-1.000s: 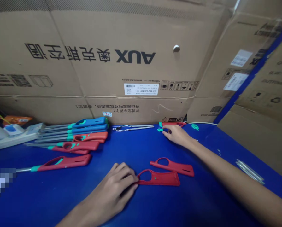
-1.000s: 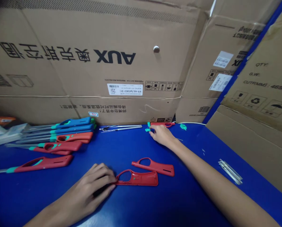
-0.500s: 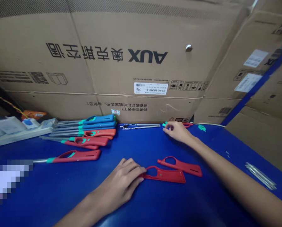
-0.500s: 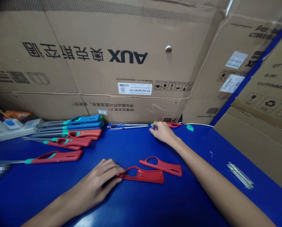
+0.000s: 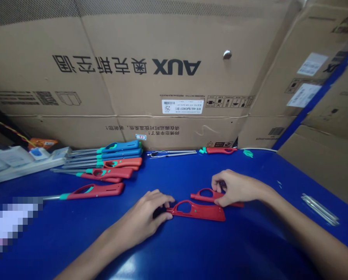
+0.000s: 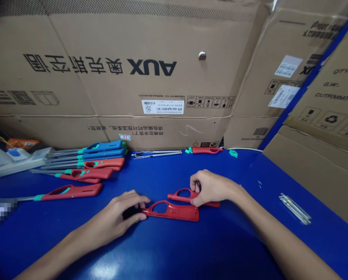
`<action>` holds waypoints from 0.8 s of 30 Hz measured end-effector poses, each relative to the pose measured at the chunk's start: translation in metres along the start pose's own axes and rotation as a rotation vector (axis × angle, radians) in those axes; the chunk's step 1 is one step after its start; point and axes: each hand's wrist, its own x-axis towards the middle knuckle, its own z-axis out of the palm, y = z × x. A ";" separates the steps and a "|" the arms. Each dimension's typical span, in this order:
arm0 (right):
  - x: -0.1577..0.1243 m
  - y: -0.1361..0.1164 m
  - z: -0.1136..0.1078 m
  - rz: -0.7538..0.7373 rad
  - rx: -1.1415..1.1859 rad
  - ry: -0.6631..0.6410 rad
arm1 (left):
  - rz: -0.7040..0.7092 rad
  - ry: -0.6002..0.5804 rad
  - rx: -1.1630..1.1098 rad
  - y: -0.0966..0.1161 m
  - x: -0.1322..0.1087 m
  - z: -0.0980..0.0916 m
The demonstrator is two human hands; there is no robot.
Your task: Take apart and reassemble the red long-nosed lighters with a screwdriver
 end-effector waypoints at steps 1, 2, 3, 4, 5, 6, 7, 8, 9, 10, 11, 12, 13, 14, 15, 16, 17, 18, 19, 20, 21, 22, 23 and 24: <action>-0.001 -0.002 0.001 -0.014 0.013 0.043 | -0.013 0.012 -0.016 0.000 0.000 0.000; -0.001 -0.005 0.003 -0.030 0.031 0.084 | -0.028 0.022 -0.031 0.000 0.000 0.001; -0.002 -0.009 0.006 -0.054 0.049 0.117 | -0.041 0.030 -0.042 0.000 0.000 0.001; -0.003 -0.012 0.010 -0.085 0.056 0.139 | -0.052 0.035 -0.049 -0.001 -0.001 0.002; -0.004 -0.016 0.014 -0.121 0.047 0.148 | -0.057 0.036 -0.053 -0.001 -0.002 0.001; -0.005 -0.020 0.020 -0.159 0.022 0.152 | -0.057 0.033 -0.054 -0.001 -0.003 0.001; -0.005 -0.023 0.025 -0.191 -0.018 0.155 | -0.054 0.028 -0.054 -0.001 -0.003 0.001; -0.006 -0.026 0.031 -0.211 -0.056 0.161 | -0.049 0.024 -0.052 -0.001 -0.004 0.000; -0.006 -0.029 0.036 -0.223 -0.086 0.165 | -0.041 0.019 -0.048 -0.001 -0.004 0.000; -0.006 -0.031 0.040 -0.227 -0.102 0.168 | -0.032 0.017 -0.043 -0.001 -0.004 -0.001; -0.007 -0.032 0.043 -0.228 -0.106 0.170 | -0.024 0.017 -0.038 -0.001 -0.004 -0.001; -0.007 -0.033 0.046 -0.230 -0.103 0.170 | -0.016 0.018 -0.034 -0.001 -0.004 -0.001; -0.007 -0.034 0.047 -0.231 -0.097 0.170 | -0.009 0.018 -0.031 -0.001 -0.003 -0.001; -0.007 -0.034 0.048 -0.232 -0.090 0.167 | -0.004 0.018 -0.030 -0.001 -0.003 -0.001; -0.007 -0.034 0.048 -0.234 -0.083 0.167 | 0.000 0.017 -0.029 -0.001 -0.002 -0.002; -0.007 -0.034 0.049 -0.235 -0.079 0.170 | 0.004 0.016 -0.028 0.000 -0.002 -0.002; -0.007 -0.034 0.049 -0.235 -0.076 0.172 | 0.007 0.014 -0.027 0.000 -0.002 -0.002; -0.007 -0.034 0.049 -0.235 -0.075 0.175 | 0.011 0.013 -0.025 0.000 -0.002 -0.003; -0.007 -0.035 0.049 -0.236 -0.075 0.178 | 0.014 0.013 -0.021 0.001 -0.002 -0.003; -0.007 -0.035 0.049 -0.237 -0.079 0.177 | 0.017 0.013 -0.017 0.001 -0.002 -0.004; -0.007 -0.035 0.050 -0.239 -0.083 0.176 | 0.020 0.015 -0.013 0.001 -0.002 -0.004; -0.006 -0.035 0.050 -0.243 -0.087 0.174 | 0.022 0.016 -0.008 0.001 -0.002 -0.004; -0.006 -0.035 0.051 -0.248 -0.090 0.172 | 0.025 0.017 -0.002 0.001 -0.002 -0.004; -0.006 -0.035 0.051 -0.251 -0.091 0.171 | 0.026 0.017 0.004 0.001 -0.002 -0.004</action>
